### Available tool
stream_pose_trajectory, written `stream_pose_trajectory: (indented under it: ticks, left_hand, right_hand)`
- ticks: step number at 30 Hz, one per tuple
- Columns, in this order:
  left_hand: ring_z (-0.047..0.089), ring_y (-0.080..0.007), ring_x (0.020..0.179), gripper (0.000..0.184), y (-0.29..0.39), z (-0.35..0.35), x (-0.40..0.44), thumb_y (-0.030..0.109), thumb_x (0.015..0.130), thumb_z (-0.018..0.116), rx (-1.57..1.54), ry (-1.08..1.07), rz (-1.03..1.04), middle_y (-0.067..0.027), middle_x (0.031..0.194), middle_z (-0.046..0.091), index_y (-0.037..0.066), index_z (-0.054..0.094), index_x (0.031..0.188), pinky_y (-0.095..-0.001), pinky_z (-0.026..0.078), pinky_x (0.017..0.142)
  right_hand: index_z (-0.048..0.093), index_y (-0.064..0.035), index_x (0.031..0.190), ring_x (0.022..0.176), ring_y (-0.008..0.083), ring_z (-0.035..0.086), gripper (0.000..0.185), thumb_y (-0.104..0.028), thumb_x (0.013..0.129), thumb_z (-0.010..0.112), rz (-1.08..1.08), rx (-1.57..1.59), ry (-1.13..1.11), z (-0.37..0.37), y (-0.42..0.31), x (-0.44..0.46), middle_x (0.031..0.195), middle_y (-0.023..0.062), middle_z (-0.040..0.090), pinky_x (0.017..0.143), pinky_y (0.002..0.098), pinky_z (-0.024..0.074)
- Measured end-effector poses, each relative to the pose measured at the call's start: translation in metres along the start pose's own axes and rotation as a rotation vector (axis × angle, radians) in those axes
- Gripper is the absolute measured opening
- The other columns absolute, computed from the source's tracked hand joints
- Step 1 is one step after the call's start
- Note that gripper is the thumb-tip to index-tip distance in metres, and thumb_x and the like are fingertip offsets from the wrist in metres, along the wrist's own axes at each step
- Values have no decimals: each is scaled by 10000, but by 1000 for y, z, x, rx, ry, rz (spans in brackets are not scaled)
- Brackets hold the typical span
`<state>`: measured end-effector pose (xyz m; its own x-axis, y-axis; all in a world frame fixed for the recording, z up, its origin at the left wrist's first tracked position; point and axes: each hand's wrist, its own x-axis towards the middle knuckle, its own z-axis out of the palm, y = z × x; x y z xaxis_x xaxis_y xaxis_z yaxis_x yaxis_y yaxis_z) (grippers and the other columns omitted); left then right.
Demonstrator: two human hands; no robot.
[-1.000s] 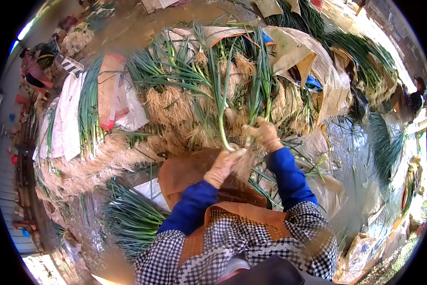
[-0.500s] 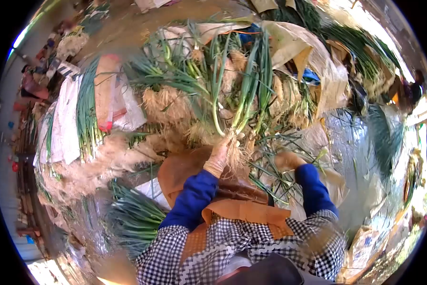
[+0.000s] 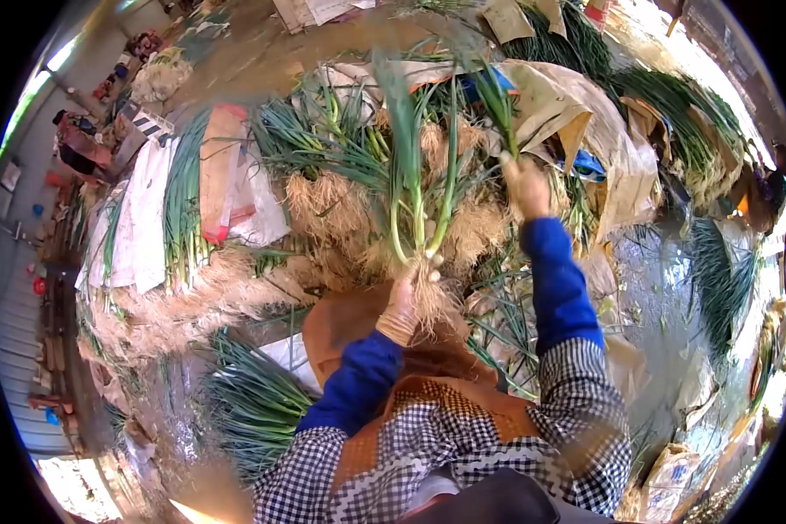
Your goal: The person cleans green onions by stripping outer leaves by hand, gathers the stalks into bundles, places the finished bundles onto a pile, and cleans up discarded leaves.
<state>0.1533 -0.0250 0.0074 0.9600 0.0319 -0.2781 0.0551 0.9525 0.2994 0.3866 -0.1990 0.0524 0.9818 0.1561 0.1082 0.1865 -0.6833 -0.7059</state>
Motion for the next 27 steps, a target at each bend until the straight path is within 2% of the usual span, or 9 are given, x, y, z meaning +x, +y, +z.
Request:
stream_pose_trajectory:
  ticks: [3,5,7,12,18,21,23,25,27]
  left_hand:
    - [543,-161,709,308,-32,-2,-3,253,928,452,183,17,-94,-85,894,574,42,498,1148,-260,483,576]
    - [521,-126,670,271,-55,-6,-6,250,897,526,398,133,-135,-45,858,573,68,524,1097,-258,468,587]
    - [516,-115,641,235,-68,10,-14,230,896,528,368,255,27,-27,807,570,71,544,1069,-246,448,557]
    - [474,-106,573,190,-88,-23,4,202,902,510,249,253,35,-16,757,554,44,569,990,-224,403,494]
    - [415,-75,516,224,-35,-2,7,233,910,488,73,172,92,-22,689,466,20,497,980,-174,363,409]
    - [388,-75,503,218,-26,-2,1,230,927,450,-2,60,-143,-34,704,432,20,487,971,-181,354,399]
    - [383,-80,499,239,-37,-1,-3,246,938,420,-203,-51,-247,-27,689,413,20,479,992,-186,348,392]
    - [403,-83,491,261,-47,6,-8,268,945,379,-67,143,-198,-11,650,399,35,478,1010,-219,362,401]
    - [420,-90,474,252,-48,-7,-3,259,946,368,-203,-19,-254,0,639,416,44,487,999,-235,366,403]
  right_hand:
    - [449,-88,1242,708,273,586,494,-388,858,528,456,605,-565,16,-33,-82,908,135,608,667,358,474]
    - [594,-8,910,632,223,603,544,-536,842,483,-24,433,-135,69,-4,-106,698,77,611,592,336,464]
    - [608,-74,823,645,335,587,438,-477,872,444,-105,-212,97,64,-12,-125,673,181,603,601,388,456]
    - [508,-87,602,410,297,506,369,-316,890,489,-313,-310,192,41,-10,-179,472,118,500,407,384,402]
    - [548,-70,621,548,299,581,389,-374,858,498,-238,-627,-193,-32,72,-243,560,120,568,496,409,442]
    - [644,-22,869,789,302,631,545,-501,891,385,-92,-774,-645,-38,94,-209,872,187,642,662,382,500]
    - [522,-65,1119,854,252,618,609,-590,872,337,228,454,-613,-14,35,-171,948,123,636,687,387,480]
    - [310,-9,1334,932,196,563,590,-424,923,388,659,1161,-481,43,10,-139,1148,140,529,735,321,488]
    - [268,2,1336,838,186,542,516,-254,918,430,60,910,-374,83,9,-142,1047,118,524,679,298,485]
